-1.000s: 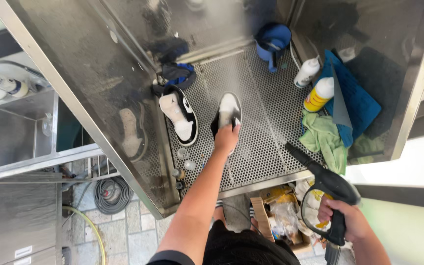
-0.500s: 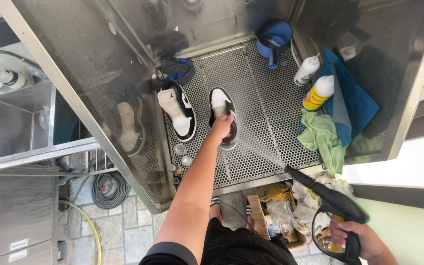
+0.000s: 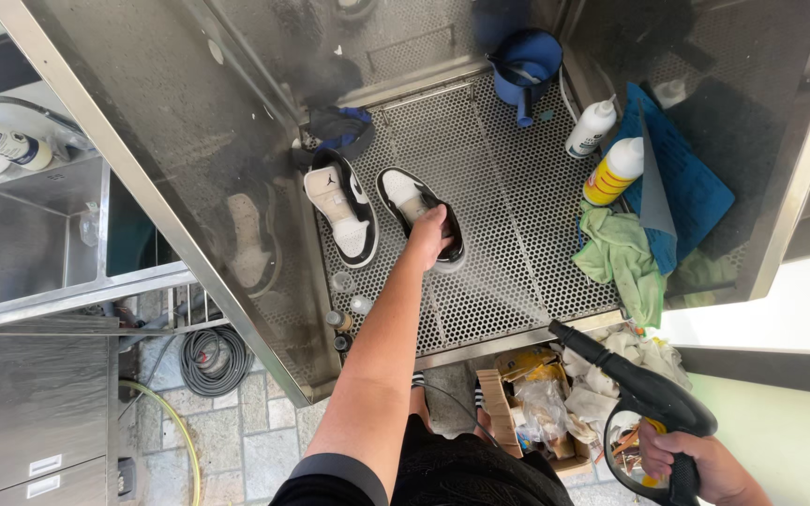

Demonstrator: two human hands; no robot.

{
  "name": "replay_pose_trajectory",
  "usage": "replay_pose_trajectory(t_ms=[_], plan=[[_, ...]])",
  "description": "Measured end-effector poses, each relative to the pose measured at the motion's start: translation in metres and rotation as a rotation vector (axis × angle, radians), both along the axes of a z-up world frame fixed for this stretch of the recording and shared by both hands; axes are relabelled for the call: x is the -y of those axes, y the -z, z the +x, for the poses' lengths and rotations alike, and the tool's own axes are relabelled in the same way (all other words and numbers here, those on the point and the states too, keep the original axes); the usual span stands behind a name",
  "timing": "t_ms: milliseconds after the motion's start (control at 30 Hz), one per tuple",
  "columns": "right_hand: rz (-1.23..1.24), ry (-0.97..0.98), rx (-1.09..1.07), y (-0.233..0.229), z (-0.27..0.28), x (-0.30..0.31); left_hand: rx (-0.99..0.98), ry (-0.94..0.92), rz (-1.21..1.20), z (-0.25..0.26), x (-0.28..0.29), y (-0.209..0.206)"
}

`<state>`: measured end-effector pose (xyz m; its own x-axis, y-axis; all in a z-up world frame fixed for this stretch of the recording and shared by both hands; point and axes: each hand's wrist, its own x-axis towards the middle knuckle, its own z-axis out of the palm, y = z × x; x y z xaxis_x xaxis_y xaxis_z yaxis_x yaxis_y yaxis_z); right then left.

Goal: The person scrubs a black and white sneaker with a white sponge at a stainless steel sink, then moves to a metal grate area to rinse the shoe with a high-pressure water spray. The person handles the shoe and sponge throughout, rinsing both sides of the sneaker.

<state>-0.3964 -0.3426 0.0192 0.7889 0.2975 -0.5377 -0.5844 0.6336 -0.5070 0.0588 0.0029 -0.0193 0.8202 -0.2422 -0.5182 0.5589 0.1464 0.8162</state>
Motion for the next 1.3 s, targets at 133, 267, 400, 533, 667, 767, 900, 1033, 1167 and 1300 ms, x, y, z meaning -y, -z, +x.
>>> replay_pose_trajectory(t_ms=[133, 267, 400, 533, 667, 767, 900, 1033, 1167, 1300], plan=[[-0.178, 0.08, 0.038, -0.01, 0.002, -0.011, 0.312, 0.328, 0.79, -0.024, 0.008, -0.047], [-0.556, -0.04, 0.147, -0.009, 0.011, -0.035, 0.567, 0.725, 1.264, -0.046, 0.005, -0.086], [-0.639, 0.006, 0.177, 0.004, 0.027, -0.085, 0.711, 0.906, 1.336, -0.054, 0.001, -0.089], [-0.738, -0.008, 0.165, 0.003, 0.053, -0.117, 0.687, 0.733, 1.167, -0.032, 0.022, -0.084], [-0.907, -0.058, 0.065, -0.003, 0.056, -0.134, 0.494, 0.775, 1.149, -0.027, 0.021, -0.068], [-0.918, -0.064, 0.175, -0.002, 0.068, -0.135, 0.668, 0.683, 1.206, -0.019, 0.03, -0.069], [-0.89, -0.004, 0.055, 0.002, 0.06, -0.139, 0.551, 0.652, 1.2, -0.019, 0.027, -0.061], [-0.846, -0.015, 0.085, -0.002, 0.068, -0.131, 0.554, 0.647, 1.178, -0.018, 0.027, -0.059], [-0.822, -0.005, 0.034, -0.012, 0.078, -0.127, 0.624, 0.611, 1.167, -0.019, 0.026, -0.056], [-0.788, -0.027, 0.1, -0.018, 0.081, -0.127, 0.619, 0.618, 1.165, -0.019, 0.024, -0.053]])
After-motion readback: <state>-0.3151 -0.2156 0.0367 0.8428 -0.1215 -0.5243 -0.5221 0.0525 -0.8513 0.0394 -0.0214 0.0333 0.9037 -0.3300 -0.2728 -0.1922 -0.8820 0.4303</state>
